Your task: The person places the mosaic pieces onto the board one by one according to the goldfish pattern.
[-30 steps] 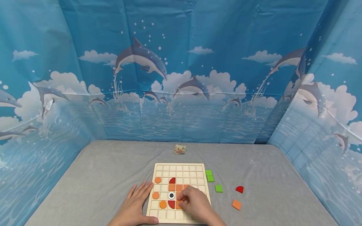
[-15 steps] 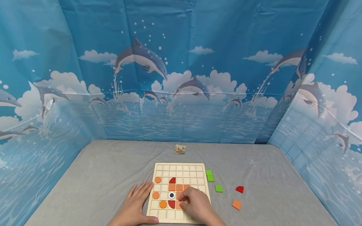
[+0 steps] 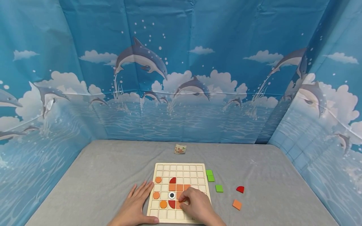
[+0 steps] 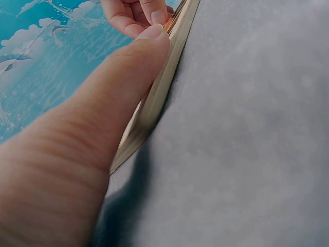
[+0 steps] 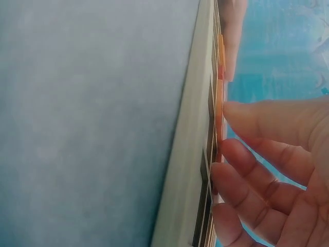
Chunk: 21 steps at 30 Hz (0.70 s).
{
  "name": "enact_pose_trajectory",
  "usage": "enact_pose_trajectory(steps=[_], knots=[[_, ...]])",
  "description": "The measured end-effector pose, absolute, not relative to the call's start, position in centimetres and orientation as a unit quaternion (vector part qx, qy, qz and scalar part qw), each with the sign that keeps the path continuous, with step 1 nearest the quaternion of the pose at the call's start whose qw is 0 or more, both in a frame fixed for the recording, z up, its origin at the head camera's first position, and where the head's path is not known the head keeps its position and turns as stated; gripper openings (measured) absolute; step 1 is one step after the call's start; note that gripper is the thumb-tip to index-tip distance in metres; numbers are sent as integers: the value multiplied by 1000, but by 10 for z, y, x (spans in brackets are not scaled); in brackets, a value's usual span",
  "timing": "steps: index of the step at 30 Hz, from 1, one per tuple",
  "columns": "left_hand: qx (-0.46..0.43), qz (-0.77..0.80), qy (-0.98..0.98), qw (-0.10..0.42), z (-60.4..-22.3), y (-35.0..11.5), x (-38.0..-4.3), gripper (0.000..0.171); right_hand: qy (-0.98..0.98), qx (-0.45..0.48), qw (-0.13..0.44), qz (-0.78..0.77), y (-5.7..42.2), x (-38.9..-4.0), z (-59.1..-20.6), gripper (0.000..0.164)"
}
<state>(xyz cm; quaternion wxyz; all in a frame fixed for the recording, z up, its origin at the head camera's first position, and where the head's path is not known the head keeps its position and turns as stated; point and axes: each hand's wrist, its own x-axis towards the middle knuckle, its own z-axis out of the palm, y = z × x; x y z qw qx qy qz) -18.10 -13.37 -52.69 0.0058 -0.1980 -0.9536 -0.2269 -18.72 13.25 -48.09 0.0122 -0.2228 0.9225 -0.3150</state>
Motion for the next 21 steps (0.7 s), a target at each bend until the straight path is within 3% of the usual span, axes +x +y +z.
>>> enact_pose_trajectory(steps=[21], knots=[[-205,-225,-952,11,-532,-136,-183,124,931,-168,-25,-323,164,-185,-478,13]])
